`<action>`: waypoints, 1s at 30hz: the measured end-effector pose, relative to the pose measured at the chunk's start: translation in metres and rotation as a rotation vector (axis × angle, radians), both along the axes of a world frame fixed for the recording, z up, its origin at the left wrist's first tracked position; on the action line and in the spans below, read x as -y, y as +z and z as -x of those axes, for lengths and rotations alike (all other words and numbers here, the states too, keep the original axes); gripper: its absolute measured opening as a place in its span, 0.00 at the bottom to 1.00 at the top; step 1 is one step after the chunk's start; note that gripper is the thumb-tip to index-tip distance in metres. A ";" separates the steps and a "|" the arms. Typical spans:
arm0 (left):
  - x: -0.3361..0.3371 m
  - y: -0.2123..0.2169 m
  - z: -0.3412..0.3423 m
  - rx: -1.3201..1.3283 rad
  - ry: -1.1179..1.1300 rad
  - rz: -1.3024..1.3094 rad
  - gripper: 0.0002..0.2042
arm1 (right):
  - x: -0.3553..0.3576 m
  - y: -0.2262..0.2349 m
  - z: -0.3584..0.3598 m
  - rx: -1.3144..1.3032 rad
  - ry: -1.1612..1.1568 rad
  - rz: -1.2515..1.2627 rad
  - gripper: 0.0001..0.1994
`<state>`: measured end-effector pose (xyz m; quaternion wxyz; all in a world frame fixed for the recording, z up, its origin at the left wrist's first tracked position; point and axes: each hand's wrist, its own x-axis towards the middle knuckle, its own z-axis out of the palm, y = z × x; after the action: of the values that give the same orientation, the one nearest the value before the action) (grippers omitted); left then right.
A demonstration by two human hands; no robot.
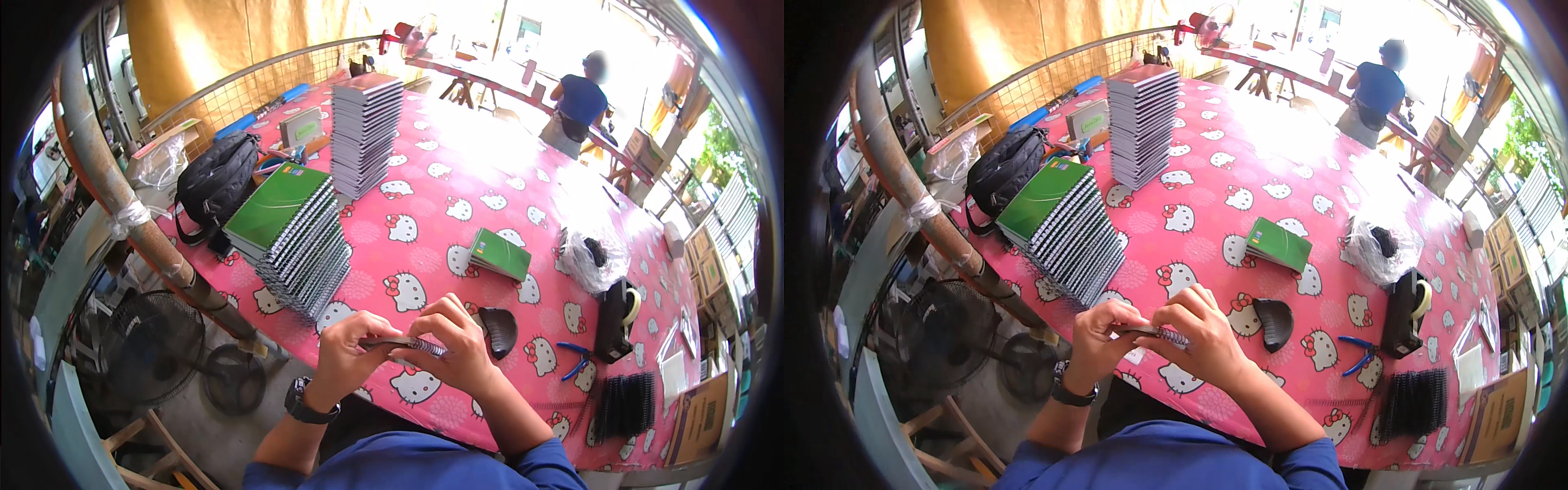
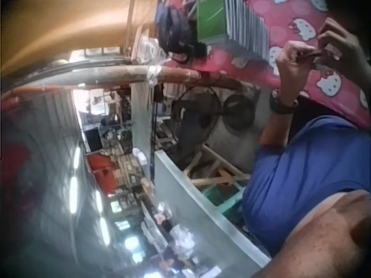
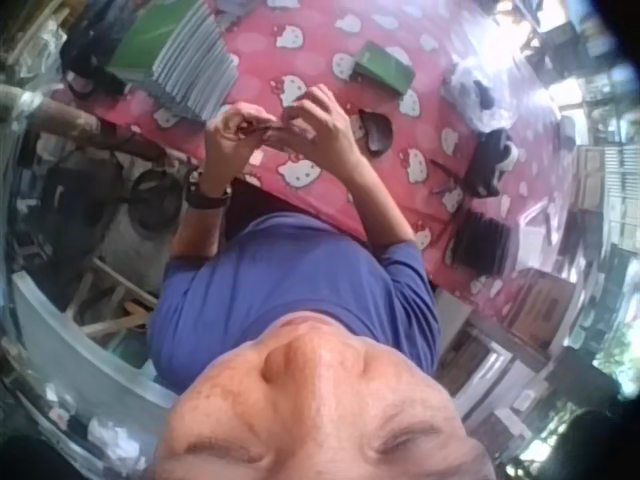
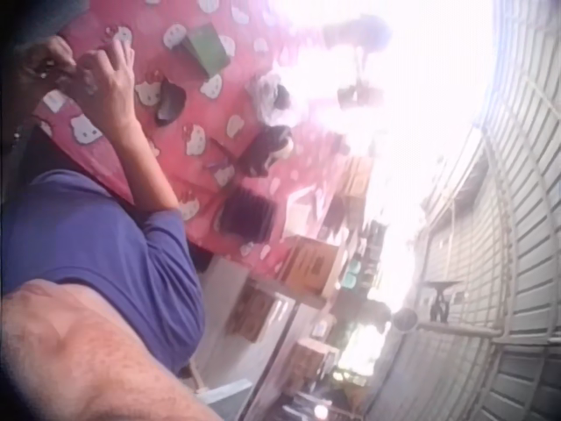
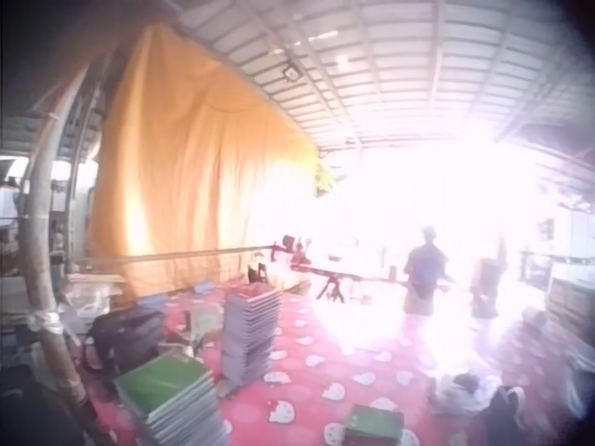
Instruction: The person assembles notebooks by picking up a stack of paper, placing a green cover on top, and inserting a spiral binding wire into the holes.
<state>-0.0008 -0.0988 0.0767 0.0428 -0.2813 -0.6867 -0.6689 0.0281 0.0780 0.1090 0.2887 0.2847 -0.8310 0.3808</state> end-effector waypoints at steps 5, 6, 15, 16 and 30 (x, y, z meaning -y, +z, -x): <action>0.008 0.008 0.002 0.061 -0.007 -0.043 0.06 | 0.008 0.007 0.004 0.066 0.020 -0.042 0.11; 0.010 0.008 0.003 0.056 0.004 -0.048 0.06 | 0.010 0.006 0.005 0.030 0.033 -0.047 0.11; 0.039 0.062 0.010 -0.420 0.240 0.190 0.13 | 0.038 0.065 0.036 -0.067 0.247 -0.069 0.15; 0.049 0.070 0.014 -0.439 0.260 0.218 0.13 | 0.042 0.074 0.042 -0.055 0.227 -0.151 0.20; 0.108 0.044 0.131 -0.524 0.849 0.023 0.12 | 0.102 0.013 0.204 0.223 0.202 0.541 0.15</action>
<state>-0.1318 -0.2069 0.1211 0.4794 -0.1359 -0.7141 -0.4917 -0.1764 -0.0239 0.1221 0.2217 0.2352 -0.6936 0.6437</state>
